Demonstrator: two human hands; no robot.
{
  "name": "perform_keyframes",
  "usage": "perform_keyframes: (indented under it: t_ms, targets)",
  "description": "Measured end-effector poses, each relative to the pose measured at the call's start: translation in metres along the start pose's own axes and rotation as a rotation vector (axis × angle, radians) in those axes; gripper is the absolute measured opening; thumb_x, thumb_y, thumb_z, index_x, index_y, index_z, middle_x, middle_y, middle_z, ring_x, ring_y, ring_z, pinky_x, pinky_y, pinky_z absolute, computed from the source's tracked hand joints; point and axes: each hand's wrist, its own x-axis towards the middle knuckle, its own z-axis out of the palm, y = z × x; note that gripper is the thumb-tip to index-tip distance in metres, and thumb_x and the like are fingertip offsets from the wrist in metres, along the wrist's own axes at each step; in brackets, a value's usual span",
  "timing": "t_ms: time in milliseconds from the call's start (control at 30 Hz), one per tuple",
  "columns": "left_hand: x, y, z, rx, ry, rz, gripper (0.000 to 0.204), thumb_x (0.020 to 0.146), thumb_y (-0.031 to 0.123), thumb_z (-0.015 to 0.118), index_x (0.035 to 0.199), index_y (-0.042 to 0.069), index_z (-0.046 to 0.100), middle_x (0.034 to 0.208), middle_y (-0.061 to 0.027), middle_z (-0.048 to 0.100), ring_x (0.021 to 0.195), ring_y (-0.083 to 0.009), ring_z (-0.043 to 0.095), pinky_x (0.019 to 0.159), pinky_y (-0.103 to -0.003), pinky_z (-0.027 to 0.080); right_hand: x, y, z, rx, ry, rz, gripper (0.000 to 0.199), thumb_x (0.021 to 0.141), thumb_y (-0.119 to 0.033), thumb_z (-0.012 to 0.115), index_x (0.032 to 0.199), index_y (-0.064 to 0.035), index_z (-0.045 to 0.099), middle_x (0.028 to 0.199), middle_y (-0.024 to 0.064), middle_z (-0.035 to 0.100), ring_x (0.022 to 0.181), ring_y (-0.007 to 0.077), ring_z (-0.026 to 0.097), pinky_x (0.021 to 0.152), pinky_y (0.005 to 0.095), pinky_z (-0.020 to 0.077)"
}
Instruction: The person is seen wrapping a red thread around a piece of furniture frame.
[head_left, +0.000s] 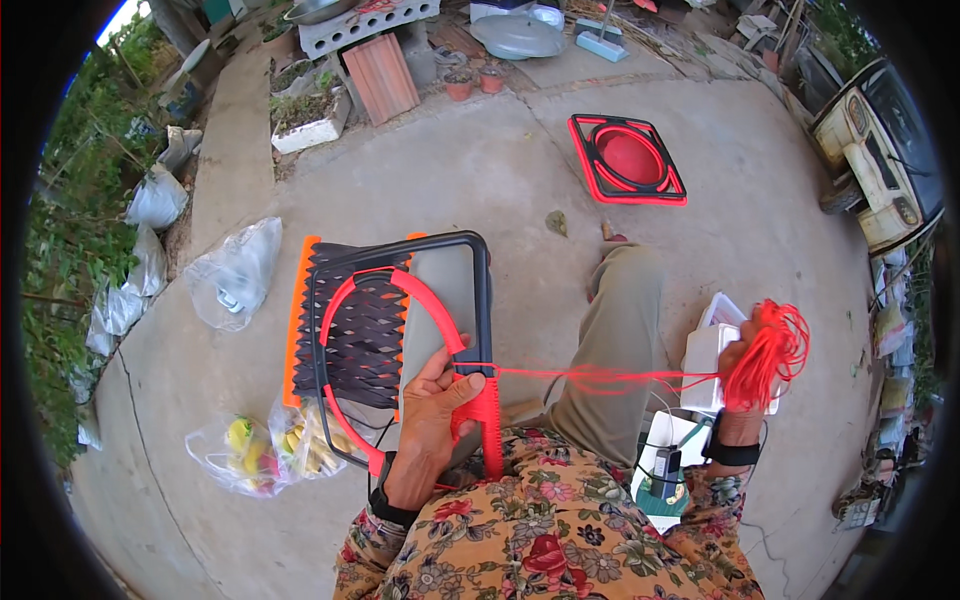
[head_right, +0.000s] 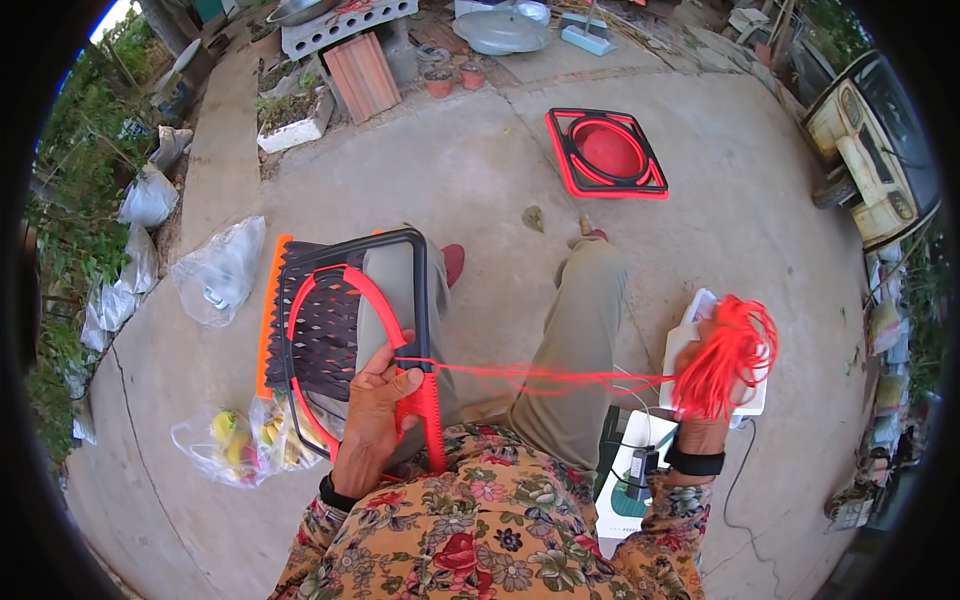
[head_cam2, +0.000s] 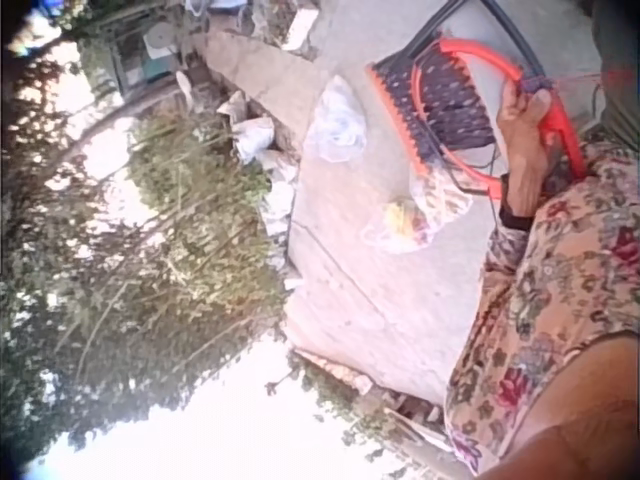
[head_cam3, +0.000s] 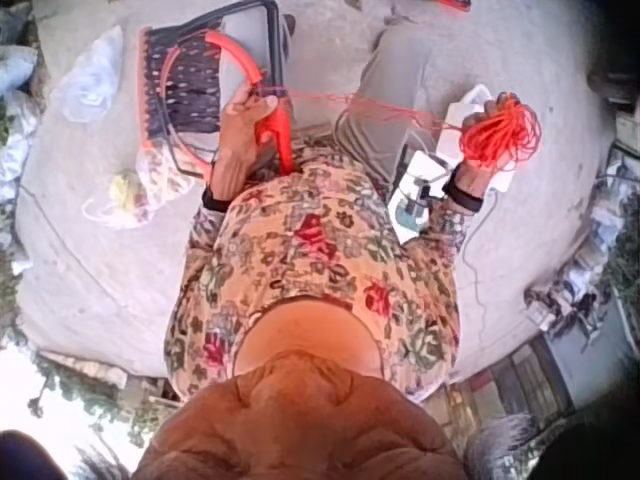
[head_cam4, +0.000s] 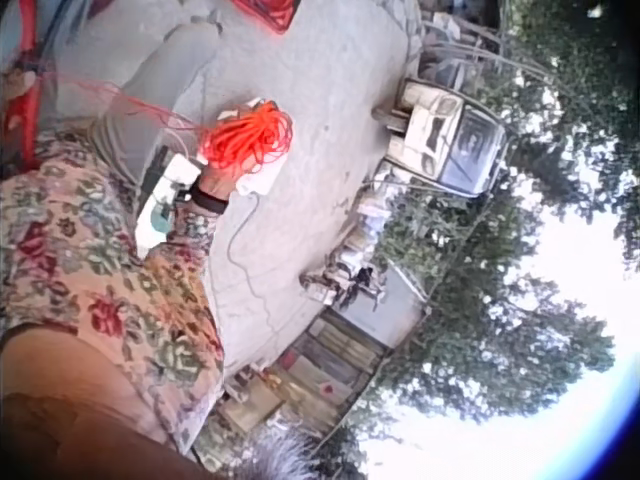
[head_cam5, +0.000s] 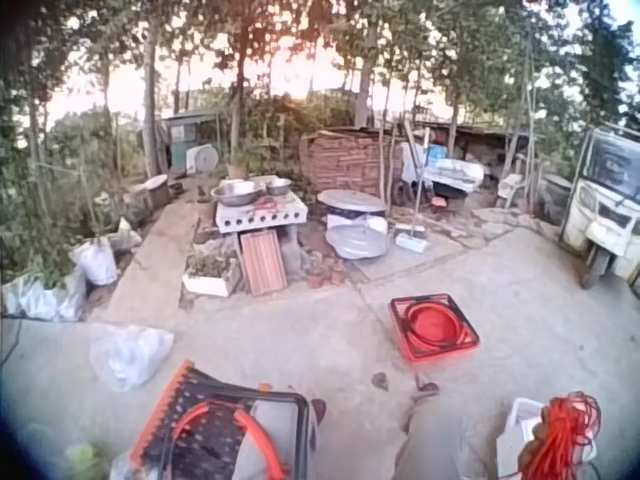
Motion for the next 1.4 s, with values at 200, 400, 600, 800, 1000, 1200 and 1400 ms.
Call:
perform_keyframes:
  t_ms: [200, 400, 600, 800, 1000, 1200, 1400]
  targets:
    - [0.003, -0.004, -0.002, 0.031, -0.017, -0.026, 0.038, 0.082, 0.004, 0.07, 0.118, 0.005, 0.059, 0.089, -0.0032, 0.069, 0.057, -0.0053, 0.058, 0.033, -0.018, 0.033, -0.008, -0.015, -0.038, -1.744, 0.122, -0.144, 0.028, 0.09, -0.025, 0.057, 0.108, -0.0025, 0.061, 0.101, 0.0055, 0.065, 0.085, 0.016, 0.061, 0.075, 0.0288, 0.0491]
    - [0.002, -0.006, -0.001, 0.05, 0.026, -0.008, 0.022, 0.082, 0.006, 0.071, 0.102, 0.004, 0.062, 0.086, -0.0028, 0.068, 0.059, -0.0057, 0.059, 0.033, -0.018, 0.035, -0.006, 0.061, 0.02, -2.226, -0.171, 0.102, 0.018, 0.083, -0.017, 0.059, 0.084, -0.0002, 0.062, 0.076, 0.0048, 0.06, 0.064, 0.0138, 0.051, 0.061, 0.0283, 0.0407]
    - [0.005, -0.008, -0.001, 0.036, -0.005, 0.007, 0.022, 0.082, 0.006, 0.07, 0.103, 0.004, 0.062, 0.086, -0.0029, 0.068, 0.059, -0.0059, 0.059, 0.033, -0.017, 0.035, 0.025, 0.11, 0.027, -2.252, -0.444, 0.01, 0.021, 0.078, -0.018, 0.066, 0.084, -0.0003, 0.058, 0.072, 0.0116, 0.054, 0.061, 0.0206, 0.053, 0.058, 0.0318, 0.0403]
    - [0.004, -0.008, -0.003, 0.044, 0.027, 0.009, 0.024, 0.083, 0.006, 0.07, 0.105, 0.004, 0.062, 0.087, -0.003, 0.068, 0.058, -0.0052, 0.058, 0.033, -0.017, 0.035, 0.013, 0.113, 0.023, -1.799, -0.246, 0.196, 0.042, 0.078, -0.013, 0.071, 0.113, -0.0042, 0.051, 0.087, 0.0083, 0.058, 0.078, 0.0148, 0.056, 0.069, 0.0301, 0.0468]
    - [0.007, -0.009, -0.005, 0.051, -0.003, -0.017, 0.021, 0.083, 0.007, 0.069, 0.103, 0.006, 0.062, 0.087, -0.0017, 0.068, 0.06, -0.006, 0.06, 0.033, -0.018, 0.036, 0.014, 0.114, 0.007, -2.165, -0.205, -0.09, 0.044, 0.079, -0.005, 0.07, 0.119, -0.0027, 0.051, 0.103, 0.0092, 0.055, 0.093, 0.0151, 0.054, 0.08, 0.0298, 0.0467]
    - [0.005, -0.009, -0.005, 0.015, -0.011, -0.022, 0.02, 0.083, 0.006, 0.07, 0.101, 0.003, 0.063, 0.087, -0.003, 0.068, 0.059, -0.0043, 0.057, 0.034, -0.017, 0.034, 0.013, 0.109, -0.002, -2.059, -0.362, -0.405, 0.025, 0.088, -0.011, 0.063, 0.11, -0.0016, 0.055, 0.085, 0.0038, 0.053, 0.076, 0.0183, 0.055, 0.073, 0.0295, 0.047]
    - [0.006, -0.008, -0.005, 0.035, 0.004, -0.022, 0.019, 0.083, 0.008, 0.07, 0.1, 0.007, 0.062, 0.085, -0.0009, 0.067, 0.06, -0.0062, 0.06, 0.033, -0.018, 0.036, -0.025, 0.033, 0.042, -0.489, -0.172, 0.34, 0.03, 0.098, -0.033, 0.049, 0.112, -0.0074, 0.049, 0.066, 0.0007, 0.042, 0.047, 0.0077, 0.039, 0.037, 0.0262, 0.0344]
